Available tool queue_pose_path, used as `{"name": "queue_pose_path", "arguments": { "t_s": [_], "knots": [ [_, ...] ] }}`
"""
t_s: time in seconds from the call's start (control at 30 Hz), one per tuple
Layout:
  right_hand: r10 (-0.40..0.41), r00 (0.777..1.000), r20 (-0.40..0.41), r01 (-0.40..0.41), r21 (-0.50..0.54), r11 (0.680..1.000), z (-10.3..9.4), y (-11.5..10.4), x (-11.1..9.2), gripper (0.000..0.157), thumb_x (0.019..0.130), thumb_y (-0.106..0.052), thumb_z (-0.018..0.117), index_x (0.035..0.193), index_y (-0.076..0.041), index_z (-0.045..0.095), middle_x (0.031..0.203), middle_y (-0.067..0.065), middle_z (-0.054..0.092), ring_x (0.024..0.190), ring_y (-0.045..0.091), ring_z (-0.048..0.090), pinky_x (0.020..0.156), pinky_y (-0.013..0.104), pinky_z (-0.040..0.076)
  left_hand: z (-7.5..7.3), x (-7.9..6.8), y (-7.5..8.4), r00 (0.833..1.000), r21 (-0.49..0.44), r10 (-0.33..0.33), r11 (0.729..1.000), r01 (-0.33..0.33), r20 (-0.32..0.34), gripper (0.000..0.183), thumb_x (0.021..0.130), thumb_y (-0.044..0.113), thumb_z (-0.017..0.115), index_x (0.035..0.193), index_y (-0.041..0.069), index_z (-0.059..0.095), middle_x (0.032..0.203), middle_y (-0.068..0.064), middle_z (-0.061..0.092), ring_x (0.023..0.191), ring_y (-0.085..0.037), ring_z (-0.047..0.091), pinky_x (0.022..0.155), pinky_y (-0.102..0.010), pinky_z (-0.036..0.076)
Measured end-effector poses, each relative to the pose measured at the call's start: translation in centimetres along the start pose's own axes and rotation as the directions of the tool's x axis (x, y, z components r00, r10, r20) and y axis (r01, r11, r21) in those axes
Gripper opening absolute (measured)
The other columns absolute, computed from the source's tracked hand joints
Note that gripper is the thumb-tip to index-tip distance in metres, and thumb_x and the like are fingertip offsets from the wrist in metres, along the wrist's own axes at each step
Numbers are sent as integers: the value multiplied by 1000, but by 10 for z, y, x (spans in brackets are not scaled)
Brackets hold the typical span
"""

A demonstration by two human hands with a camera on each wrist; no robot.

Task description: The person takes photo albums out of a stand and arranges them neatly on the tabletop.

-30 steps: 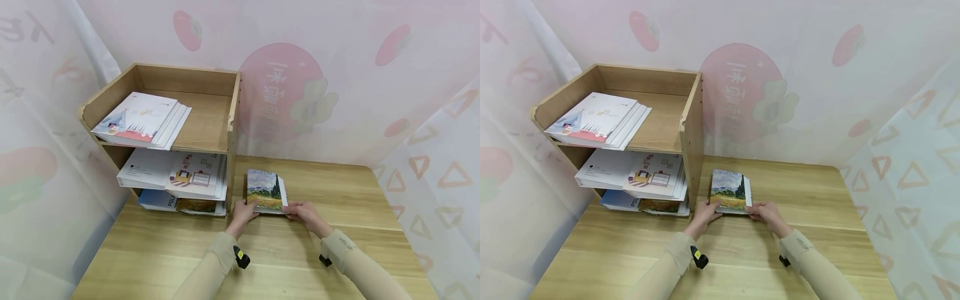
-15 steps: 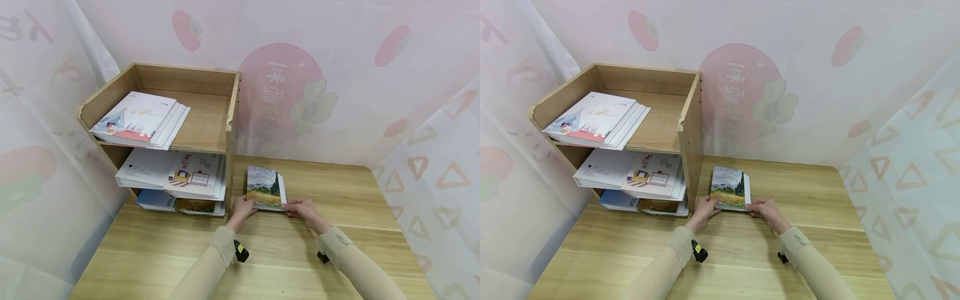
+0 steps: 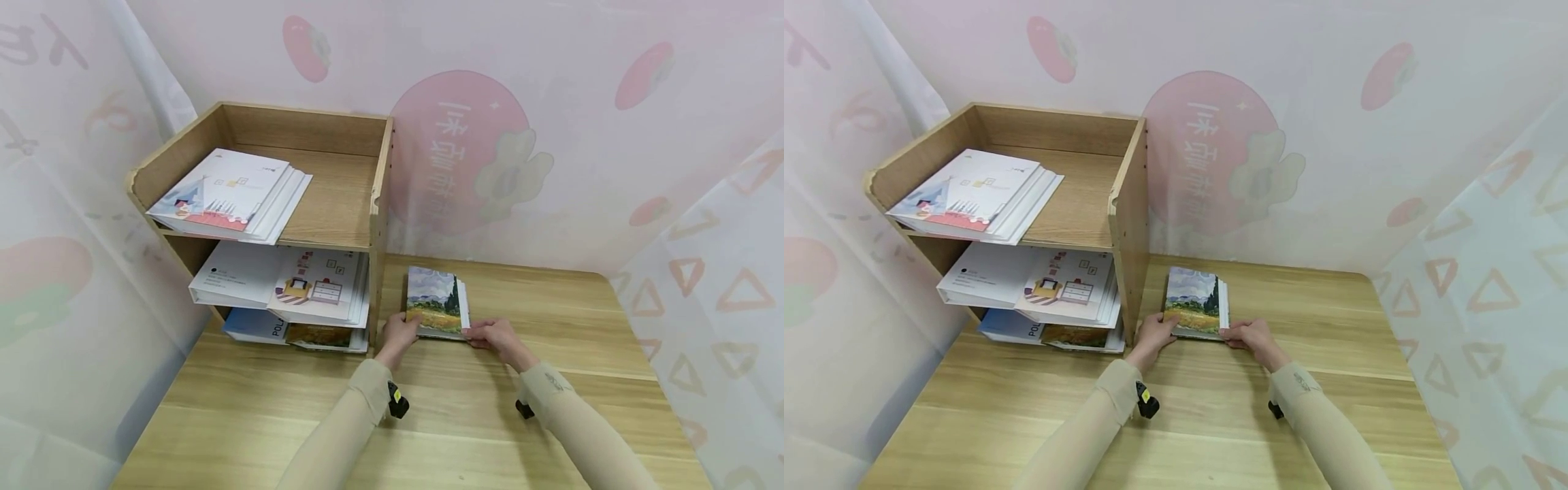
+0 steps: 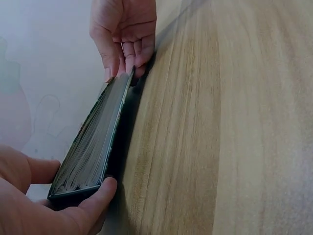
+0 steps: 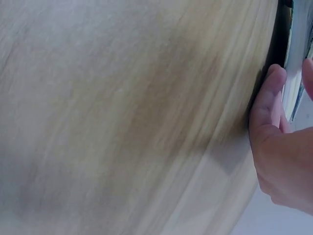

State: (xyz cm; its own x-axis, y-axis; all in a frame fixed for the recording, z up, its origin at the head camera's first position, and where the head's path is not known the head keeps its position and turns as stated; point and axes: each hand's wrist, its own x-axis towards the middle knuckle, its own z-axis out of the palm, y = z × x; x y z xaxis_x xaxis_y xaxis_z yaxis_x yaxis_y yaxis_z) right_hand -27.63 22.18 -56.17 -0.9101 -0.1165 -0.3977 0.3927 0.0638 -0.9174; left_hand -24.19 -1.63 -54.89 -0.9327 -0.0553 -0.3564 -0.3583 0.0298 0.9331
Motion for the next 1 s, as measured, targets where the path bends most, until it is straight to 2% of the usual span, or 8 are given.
{"name": "queue_pose_path", "arguments": {
  "t_s": [0.1, 0.17, 0.2, 0.27, 0.33, 0.57, 0.8, 1.0],
  "knots": [
    [6, 1000, 8, -6, 8, 1000, -2, -1, 1, 45, 84, 4, 76, 119, 22, 54, 91, 17, 71, 77, 19, 70, 76, 35, 59, 0, 3, -2, 1000, 25, 16, 1000, -15, -22, 58, 100, 31, 61, 145, -2, 44, 147, -22, 41, 108, -32, 62, 90, -44, 53],
    [3, 1000, -4, -3, 2, 1000, -4, 1, 2, 47, 84, 4, 76, 120, 23, 53, 91, 16, 71, 77, 19, 70, 79, 36, 58, 0, 6, -4, 999, 47, 26, 999, -24, -33, 42, 99, 32, 63, 121, -4, 62, 117, -18, 61, 85, -25, 64, 77, -38, 55],
    [-2, 1000, -10, 2, 2, 1000, -5, 1, 3, 48, 83, 4, 77, 120, 23, 53, 92, 16, 71, 78, 19, 70, 79, 37, 58, 1, 8, -5, 999, 62, 34, 998, -31, -42, 35, 98, 32, 64, 104, -2, 66, 97, -14, 63, 72, -21, 59, 68, -35, 52],
    [-12, 999, -32, 12, -9, 1000, -7, 2, 4, 50, 84, 3, 77, 122, 23, 52, 95, 19, 70, 78, 19, 69, 80, 38, 58, 2, 11, -7, 996, 86, 65, 994, -60, -58, 38, 97, 32, 66, 71, 5, 56, 63, -3, 46, 53, -16, 41, 52, -31, 39],
    [-23, 998, -55, 22, -21, 1000, -7, 3, 4, 50, 83, 1, 78, 121, 22, 55, 99, 20, 70, 77, 19, 69, 79, 36, 58, 3, 14, -7, 994, 91, 86, 993, -80, -66, 50, 97, 30, 66, 60, 12, 38, 53, 0, 24, 47, -16, 22, 47, -30, 26],
    [-66, 997, -43, 64, -50, 997, -12, 4, 3, 47, 78, -3, 83, 115, 18, 62, 99, 18, 71, 76, 15, 69, 74, 30, 59, 6, 17, -8, 982, 105, 174, 981, -166, -74, 45, 98, 24, 64, 61, 11, 42, 52, 0, 33, 46, -15, 27, 47, -29, 27],
    [-96, 994, -60, 93, -61, 994, -20, 2, 2, 47, 79, -2, 82, 116, 19, 62, 95, 15, 72, 77, 14, 69, 74, 30, 59, 9, 24, -15, 981, 76, 191, 979, -189, -23, 30, 96, 28, 68, 83, 1, 68, 77, -14, 62, 60, -15, 45, 54, -29, 38],
    [-76, 994, -76, 71, -76, 995, -24, 1, 3, 48, 79, -1, 82, 118, 17, 61, 99, 18, 71, 79, 13, 69, 75, 28, 58, 8, 28, -18, 981, 67, 193, 979, -191, -28, 31, 94, 28, 70, 83, 0, 69, 73, -12, 60, 59, -15, 44, 54, -30, 38]
  ]
}}
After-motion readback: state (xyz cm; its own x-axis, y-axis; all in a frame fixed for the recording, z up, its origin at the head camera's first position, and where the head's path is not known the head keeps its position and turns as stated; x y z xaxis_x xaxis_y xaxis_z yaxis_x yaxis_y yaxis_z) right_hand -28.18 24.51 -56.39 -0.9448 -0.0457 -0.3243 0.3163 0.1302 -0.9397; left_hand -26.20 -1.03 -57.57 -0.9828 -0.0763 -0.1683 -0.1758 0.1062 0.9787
